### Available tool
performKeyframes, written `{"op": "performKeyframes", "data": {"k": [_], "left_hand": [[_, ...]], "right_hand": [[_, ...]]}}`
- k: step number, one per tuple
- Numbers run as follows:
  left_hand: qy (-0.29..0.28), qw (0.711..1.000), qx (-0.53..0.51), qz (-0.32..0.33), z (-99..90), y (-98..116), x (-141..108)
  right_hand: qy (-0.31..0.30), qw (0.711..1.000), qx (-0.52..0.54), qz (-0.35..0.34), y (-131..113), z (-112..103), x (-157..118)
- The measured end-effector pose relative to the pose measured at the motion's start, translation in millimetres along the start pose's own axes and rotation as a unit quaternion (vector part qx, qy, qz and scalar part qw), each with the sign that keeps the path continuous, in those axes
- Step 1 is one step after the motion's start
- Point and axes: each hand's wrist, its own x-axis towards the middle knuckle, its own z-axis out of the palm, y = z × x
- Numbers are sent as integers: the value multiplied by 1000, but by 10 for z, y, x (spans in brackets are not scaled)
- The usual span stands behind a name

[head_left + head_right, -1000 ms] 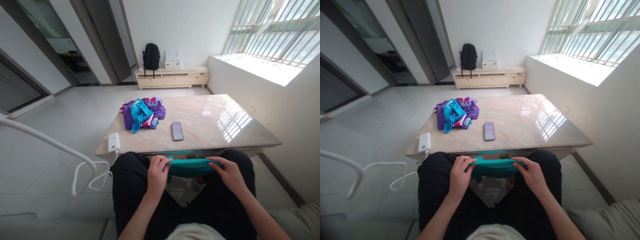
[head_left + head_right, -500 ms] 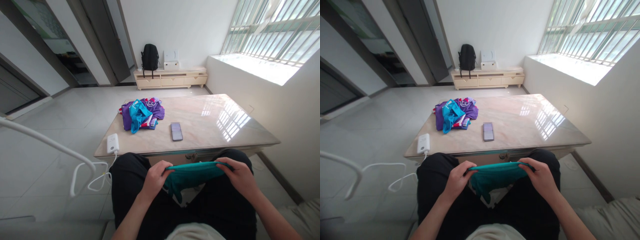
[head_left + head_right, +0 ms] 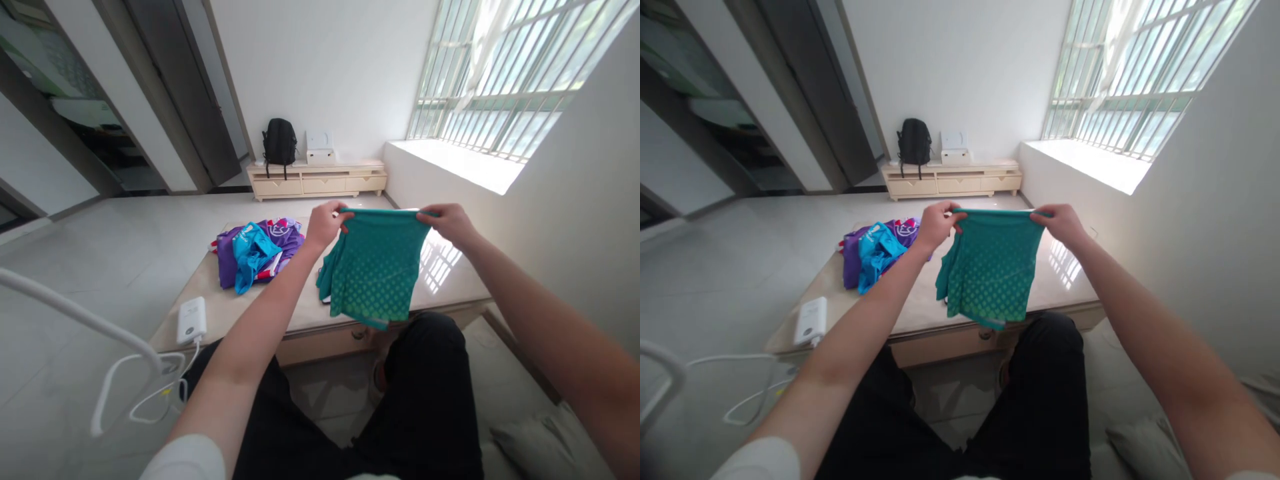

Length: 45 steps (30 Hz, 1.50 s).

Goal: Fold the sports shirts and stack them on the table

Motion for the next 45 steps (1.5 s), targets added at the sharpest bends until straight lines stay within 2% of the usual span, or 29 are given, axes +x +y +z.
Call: {"op": "performKeyframes", "data": {"k": [2, 4, 6, 8, 10, 12, 16, 18, 20, 22, 24, 27, 30, 32, 34, 35, 37, 40, 42, 45], "left_hand": [[32, 999, -21, 37, 45, 188, 484], [62, 994, -26, 81, 82, 329, 772], [80, 989, -15, 120, 157, 358, 877], [76, 988, 9, 136, 304, 257, 830], [37, 992, 44, 113, 527, 49, 652], [-36, 994, 80, 63, 799, -216, 354], [-152, 981, 118, -5, 1314, -697, -506], [-205, 969, 137, -33, 1483, -844, -958], [-249, 955, 150, -51, 1570, -920, -1329], [-280, 945, 157, -55, 1582, -941, -1552], [-297, 941, 157, -50, 1547, -938, -1581], [-294, 943, 148, -43, 1493, -946, -1245], [-259, 953, 149, -53, 1520, -979, -627], [-212, 962, 160, -58, 1579, -982, -258], [-167, 970, 172, -50, 1641, -956, -79], [-155, 971, 177, -40, 1663, -938, -86], [-161, 970, 181, -9, 1664, -918, -291], [-211, 959, 185, 38, 1492, -1006, -888], [-228, 952, 198, 41, 1230, -1160, -1282], [-206, 949, 240, 0, 644, -1482, -1639]], "right_hand": [[60, 998, 27, -22, -216, -234, 469], [81, 994, 52, -54, -384, -442, 740], [79, 992, 61, -76, -401, -566, 838], [75, 994, 43, -71, -223, -572, 805], [62, 997, 10, -39, 117, -459, 663], [39, 999, -19, 1, 534, -249, 412], [-36, 995, -57, 68, 1277, 272, -348], [-93, 990, -61, 88, 1528, 468, -756], [-154, 981, -57, 100, 1703, 560, -1093], [-210, 970, -46, 110, 1816, 544, -1299], [-253, 959, -33, 125, 1882, 456, -1331], [-271, 950, -18, 151, 1920, 323, -1025], [-214, 961, -29, 170, 1905, 344, -436], [-151, 972, -54, 171, 1877, 477, -74], [-96, 979, -87, 158, 1848, 691, 118], [-75, 981, -104, 147, 1838, 821, 130], [-54, 982, -134, 123, 1827, 1103, -1], [-84, 979, -168, 85, 1824, 1506, -383], [-122, 972, -191, 66, 1812, 1722, -592], [-174, 957, -228, 49, 1758, 1993, -741]]}}
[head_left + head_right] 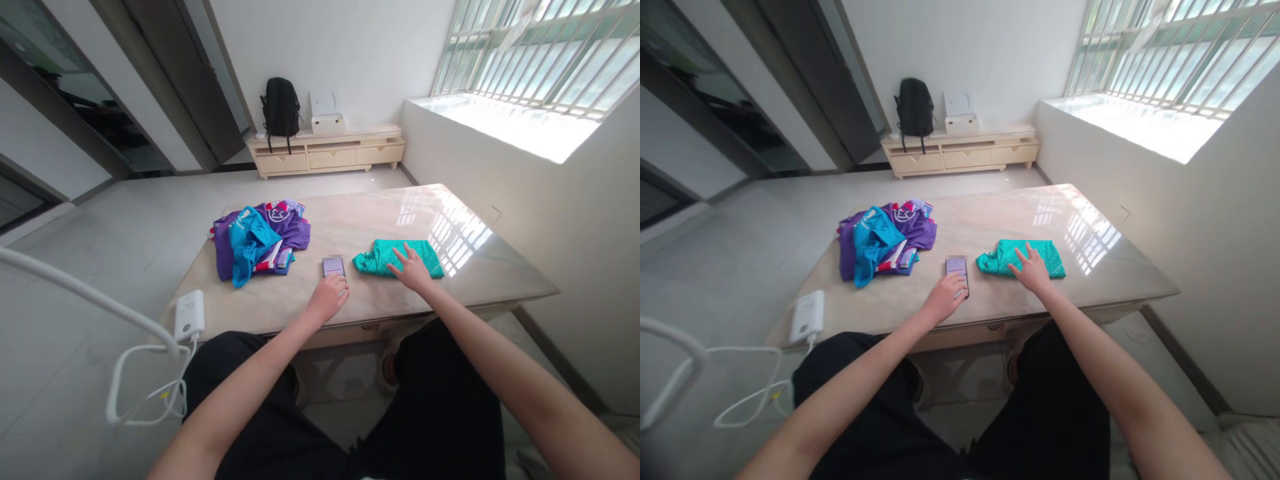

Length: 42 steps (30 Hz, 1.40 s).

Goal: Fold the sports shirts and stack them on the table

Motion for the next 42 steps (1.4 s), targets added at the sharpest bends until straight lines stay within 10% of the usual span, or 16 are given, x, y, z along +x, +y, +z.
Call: {"op": "performKeyframes", "data": {"k": [9, 20, 25, 33, 37, 40, 42], "left_hand": [[160, 946, 97, -266, -982, -1490, -614], [184, 914, 29, -362, -1022, -2117, -664], [207, 913, -27, -352, -1093, -2002, -604], [199, 925, -180, -270, -1109, -1145, -647], [-23, 927, -334, -171, -1144, -482, -984], [-301, 803, -509, -75, -1141, -135, -1310], [-333, 771, -536, -84, -1063, -47, -1465]], "right_hand": [[-48, 996, -80, 4, -238, 417, 122], [83, 990, 69, 87, 235, -158, 390], [106, 962, 238, 84, -356, 76, -35], [-170, 819, 544, 67, -1530, 769, -1430], [-307, 700, 639, 90, -1813, 805, -1802], [-393, 553, 719, 153, -1887, 782, -1920], [-405, 521, 729, 181, -1911, 797, -1983]]}}
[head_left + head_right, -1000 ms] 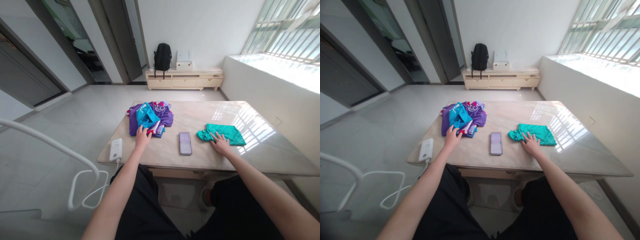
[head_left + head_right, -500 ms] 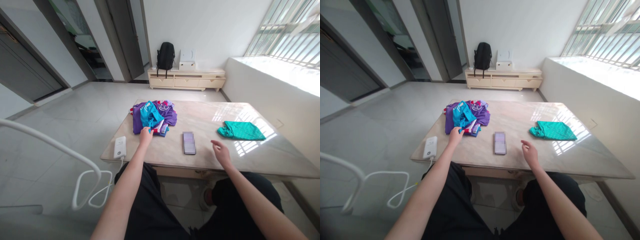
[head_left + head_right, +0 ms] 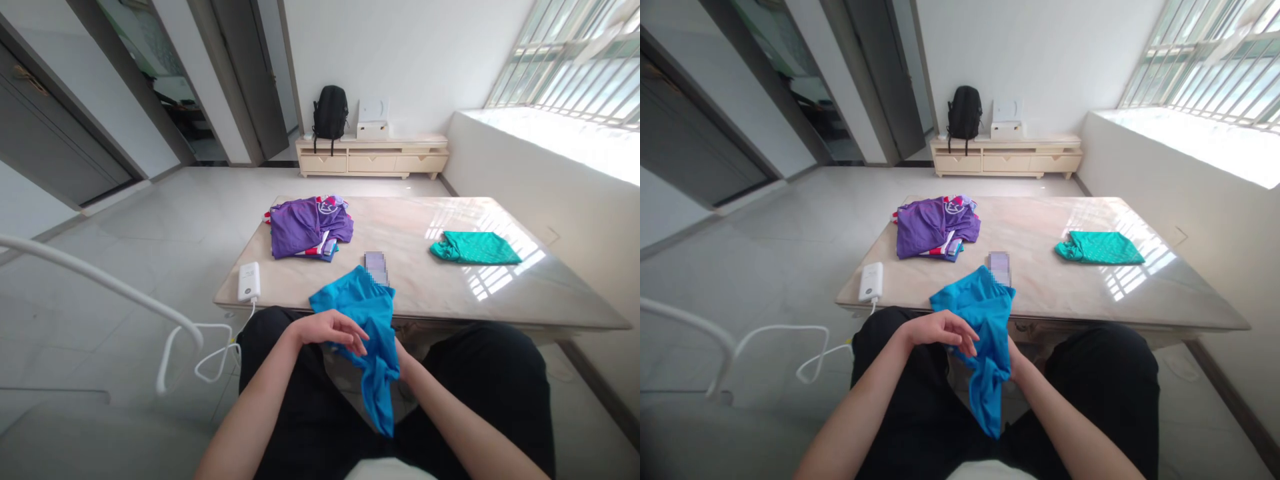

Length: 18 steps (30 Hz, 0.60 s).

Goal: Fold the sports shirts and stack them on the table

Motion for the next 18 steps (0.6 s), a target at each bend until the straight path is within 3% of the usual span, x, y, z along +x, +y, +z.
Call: {"op": "performKeyframes", "data": {"k": [3, 6, 9, 18], "left_hand": [[166, 982, 89, -14, 45, -226, 62], [299, 927, 226, 5, -11, -426, 208], [321, 905, 278, 8, -49, -547, 330], [303, 907, 289, -37, -63, -667, 451]], "right_hand": [[27, 999, 5, -23, 112, 33, -19], [53, 996, 17, -66, 184, 85, -63], [69, 992, -2, -107, 183, 135, -126], [80, 984, -91, -133, 221, 83, -120]]}}
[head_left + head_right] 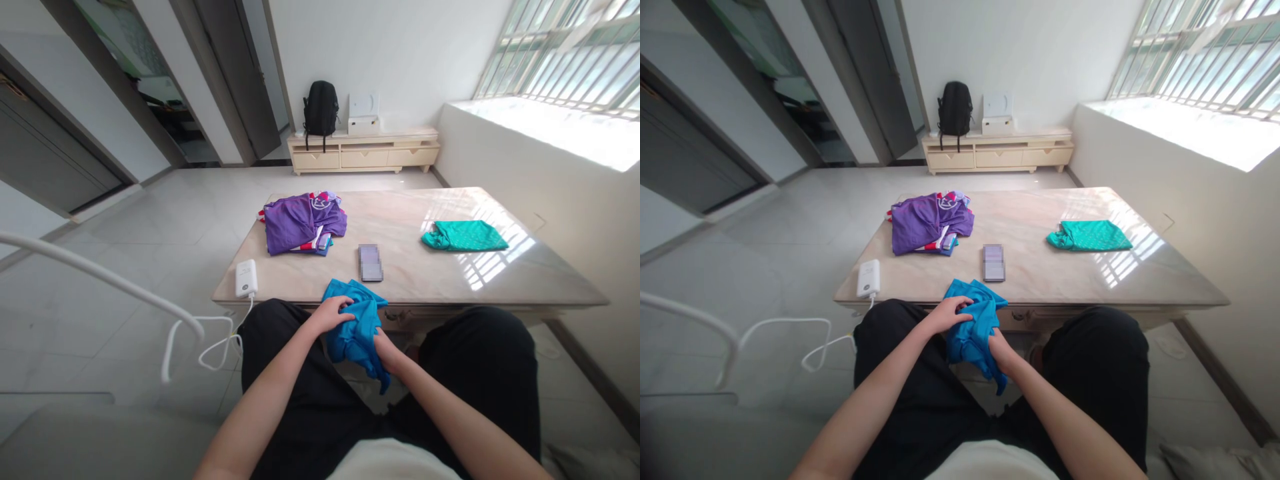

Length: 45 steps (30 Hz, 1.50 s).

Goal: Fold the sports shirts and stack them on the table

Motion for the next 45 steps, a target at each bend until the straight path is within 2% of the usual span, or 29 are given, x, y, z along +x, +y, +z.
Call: {"op": "performKeyframes", "data": {"k": [7, 11, 16, 20, 24, 29, 33, 35, 36, 37, 38, 39, 42, 45], "left_hand": [[5, 999, 31, 22, -47, 65, -34], [37, 998, 50, 25, -49, 62, -13], [112, 987, 111, -19, -49, -49, 82], [126, 981, 144, -43, -48, -118, 151], [123, 981, 145, -49, -62, -66, 163], [114, 987, 110, -4, -105, 251, 3], [95, 992, 52, 64, -122, 696, -342], [73, 992, -20, 106, -100, 929, -542], [61, 990, -45, 122, -79, 1038, -629], [49, 987, -61, 139, -53, 1140, -703], [39, 985, -69, 156, -23, 1232, -760], [34, 982, -73, 173, 9, 1315, -800], [72, 972, -90, 203, 105, 1493, -841], [133, 964, -166, 163, 207, 1552, -838]], "right_hand": [[17, 999, 16, 24, 14, 4, 32], [35, 998, 34, 46, 71, -68, 85], [81, 994, 47, 53, 183, -191, 181], [116, 990, 40, 65, 245, -242, 222], [150, 986, 18, 75, 276, -260, 239], [187, 979, -58, 59, 127, -313, 196], [226, 965, -117, -57, -220, -319, -109], [184, 959, -164, -138, -431, -262, -393], [115, 951, -221, -184, -537, -216, -549], [34, 936, -284, -206, -641, -163, -700], [-14, 913, -343, -220, -741, -106, -836], [-36, 886, -398, -234, -836, -48, -951], [-23, 831, -490, -261, -1071, 88, -1147], [9, 819, -503, -276, -1213, 132, -1199]]}}
